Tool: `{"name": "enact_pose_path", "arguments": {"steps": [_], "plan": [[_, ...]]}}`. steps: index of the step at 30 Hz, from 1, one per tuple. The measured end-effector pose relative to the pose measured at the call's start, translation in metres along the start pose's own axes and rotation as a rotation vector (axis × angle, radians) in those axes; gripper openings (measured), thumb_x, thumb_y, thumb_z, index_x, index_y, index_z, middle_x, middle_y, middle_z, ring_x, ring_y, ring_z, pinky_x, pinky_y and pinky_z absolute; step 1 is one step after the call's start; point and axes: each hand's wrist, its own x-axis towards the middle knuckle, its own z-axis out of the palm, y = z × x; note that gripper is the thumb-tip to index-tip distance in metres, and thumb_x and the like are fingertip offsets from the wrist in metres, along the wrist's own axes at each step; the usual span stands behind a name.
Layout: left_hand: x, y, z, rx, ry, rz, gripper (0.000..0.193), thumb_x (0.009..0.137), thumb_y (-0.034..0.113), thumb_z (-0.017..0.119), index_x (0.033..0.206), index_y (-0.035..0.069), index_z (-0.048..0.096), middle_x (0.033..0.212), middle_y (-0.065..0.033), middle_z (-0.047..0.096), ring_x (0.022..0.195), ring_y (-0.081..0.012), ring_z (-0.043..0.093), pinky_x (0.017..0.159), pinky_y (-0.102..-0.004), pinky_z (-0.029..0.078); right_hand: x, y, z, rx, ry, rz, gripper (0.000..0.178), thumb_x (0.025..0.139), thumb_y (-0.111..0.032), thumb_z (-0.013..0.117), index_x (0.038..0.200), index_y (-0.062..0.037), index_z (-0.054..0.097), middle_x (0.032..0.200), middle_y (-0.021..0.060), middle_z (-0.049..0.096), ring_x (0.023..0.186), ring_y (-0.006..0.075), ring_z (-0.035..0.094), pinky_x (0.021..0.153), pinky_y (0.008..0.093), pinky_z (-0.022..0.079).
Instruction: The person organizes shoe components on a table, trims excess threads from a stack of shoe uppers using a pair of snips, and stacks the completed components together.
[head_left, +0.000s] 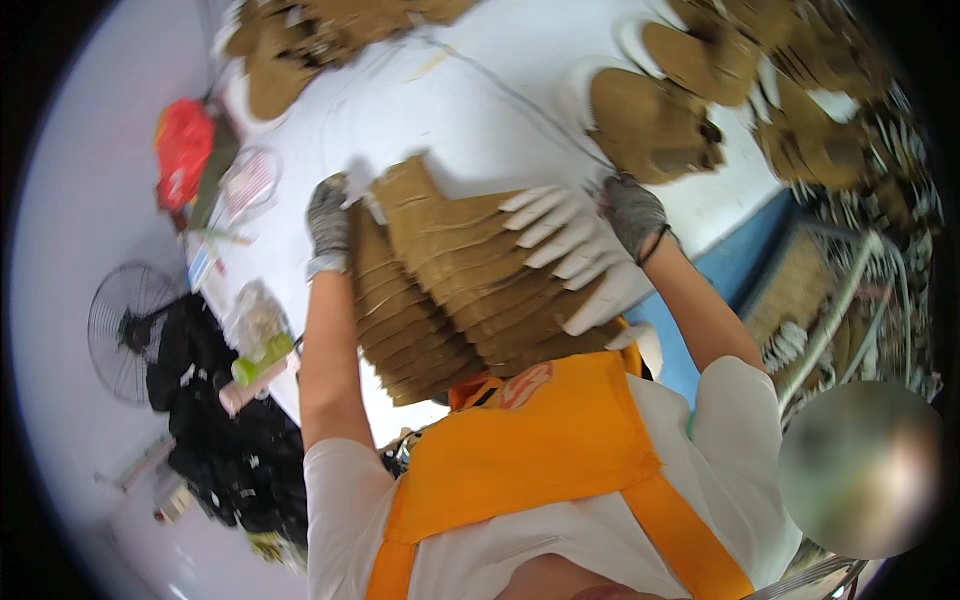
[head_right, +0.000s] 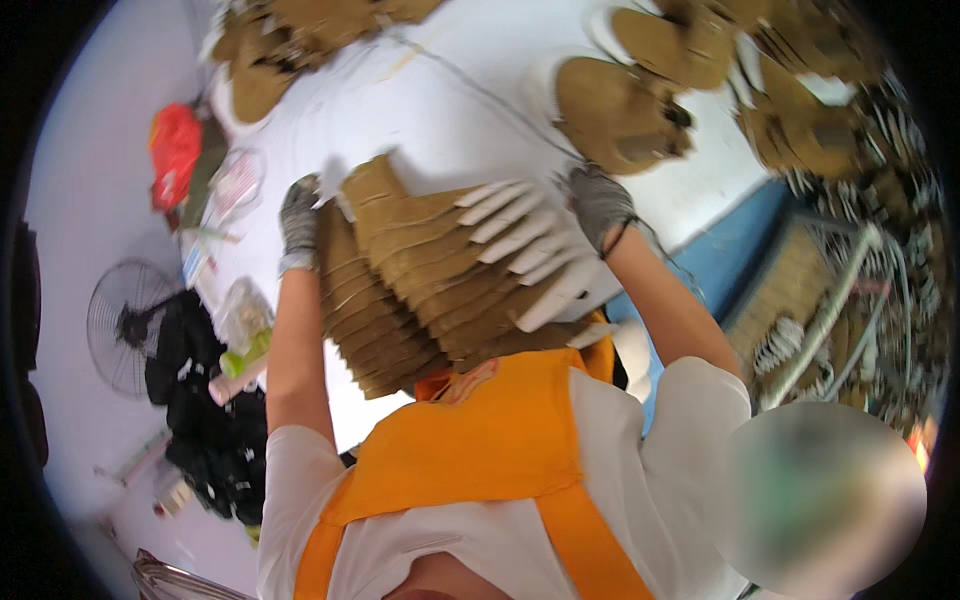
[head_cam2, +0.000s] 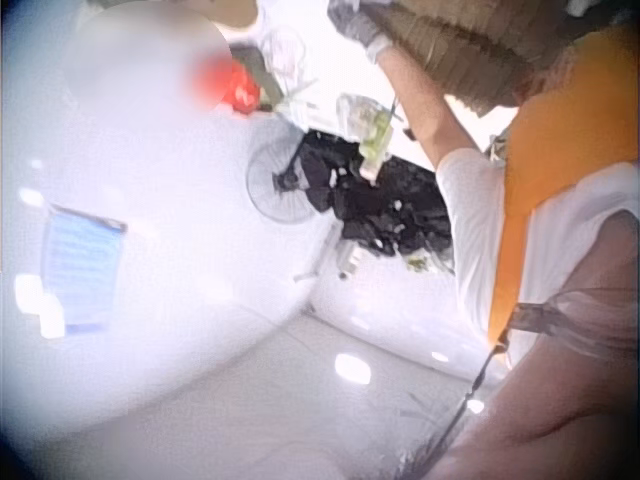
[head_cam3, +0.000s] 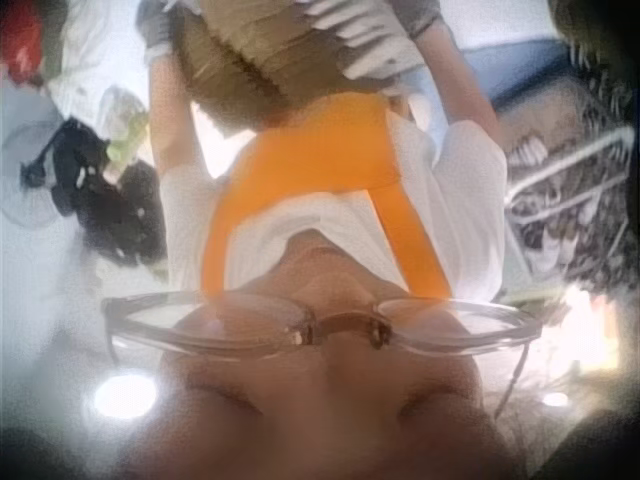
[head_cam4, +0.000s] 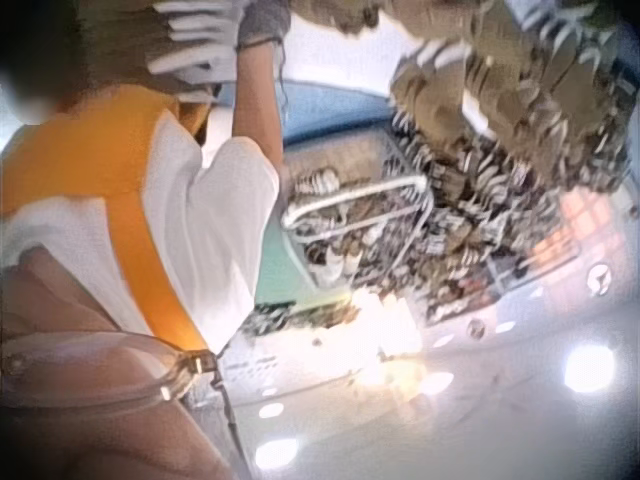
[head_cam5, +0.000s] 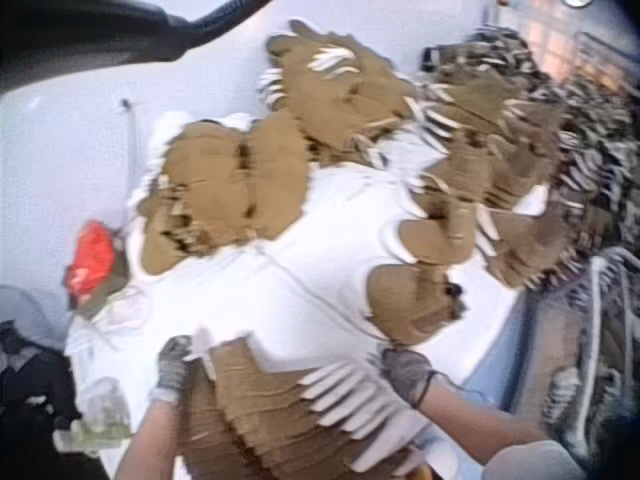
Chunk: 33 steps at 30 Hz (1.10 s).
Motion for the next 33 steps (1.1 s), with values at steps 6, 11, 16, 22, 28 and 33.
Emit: {"name": "enact_pose_path", "arguments": {"steps": [6,11,16,22,28,33], "plan": [[-0.023,0.070,-0.011,-0.076,0.108,-0.150,0.035,0.090,0.035,0.060,0.112,0.008,0.067,0.103,-0.0010,0.065,0.095,-0.0134,0.055,0.085,-0.0270,0.042,0.027,-0.002,-0.002,0.215,-0.135,-0.152,0.020,0.083,-0.020,0.064,0.096,-0.0041,0.063,0.082,0.0180,0.063,0.082,0.0363,0.060,0.075,0.0420,0.047],[-0.029,0.096,-0.030,-0.081,-0.024,0.059,0.022,0.092,0.020,0.060,0.106,0.005,0.069,0.095,-0.0020,0.067,0.090,-0.0114,0.057,0.086,-0.0247,0.043,0.101,-0.147,-0.085,0.406,0.138,-0.406,0.017,0.092,-0.008,0.053,0.107,-0.0042,0.062,0.089,0.0153,0.064,0.078,0.0332,0.059,0.072,0.0368,0.048],[-0.022,0.094,-0.030,-0.015,0.009,0.132,0.017,0.090,0.013,0.061,0.102,0.004,0.070,0.097,-0.0072,0.070,0.090,-0.0138,0.061,0.087,-0.0263,0.046,0.146,-0.253,-0.037,-0.051,-0.302,-0.501,0.031,0.094,-0.029,0.045,0.118,-0.0154,0.060,0.101,0.0172,0.063,0.088,0.0325,0.062,0.078,0.0420,0.050],[-0.008,0.097,-0.034,-0.018,0.011,0.113,0.018,0.091,0.014,0.060,0.103,0.003,0.069,0.097,-0.0070,0.069,0.091,-0.0134,0.060,0.089,-0.0269,0.046,0.180,-0.290,-0.008,-0.117,-0.330,-0.653,0.030,0.092,-0.026,0.047,0.115,-0.0141,0.061,0.102,0.0144,0.061,0.093,0.0301,0.061,0.080,0.0420,0.050],[-0.001,0.105,-0.035,0.098,-0.028,0.133,0.018,0.092,0.015,0.059,0.102,0.003,0.069,0.097,-0.0060,0.070,0.092,-0.0130,0.061,0.089,-0.0272,0.046,0.202,-0.295,0.018,-0.015,-0.393,-0.596,0.028,0.091,-0.030,0.050,0.106,-0.0119,0.065,0.098,0.0145,0.063,0.086,0.0334,0.062,0.079,0.0414,0.050],[-0.001,0.115,-0.035,0.147,-0.064,0.166,0.022,0.092,0.021,0.061,0.101,0.003,0.069,0.096,-0.0059,0.069,0.091,-0.0138,0.060,0.088,-0.0273,0.046,0.216,-0.302,0.027,0.031,-0.605,-0.627,0.030,0.091,-0.031,0.049,0.105,-0.0100,0.065,0.099,0.0152,0.063,0.085,0.0330,0.061,0.078,0.0409,0.049]]}}
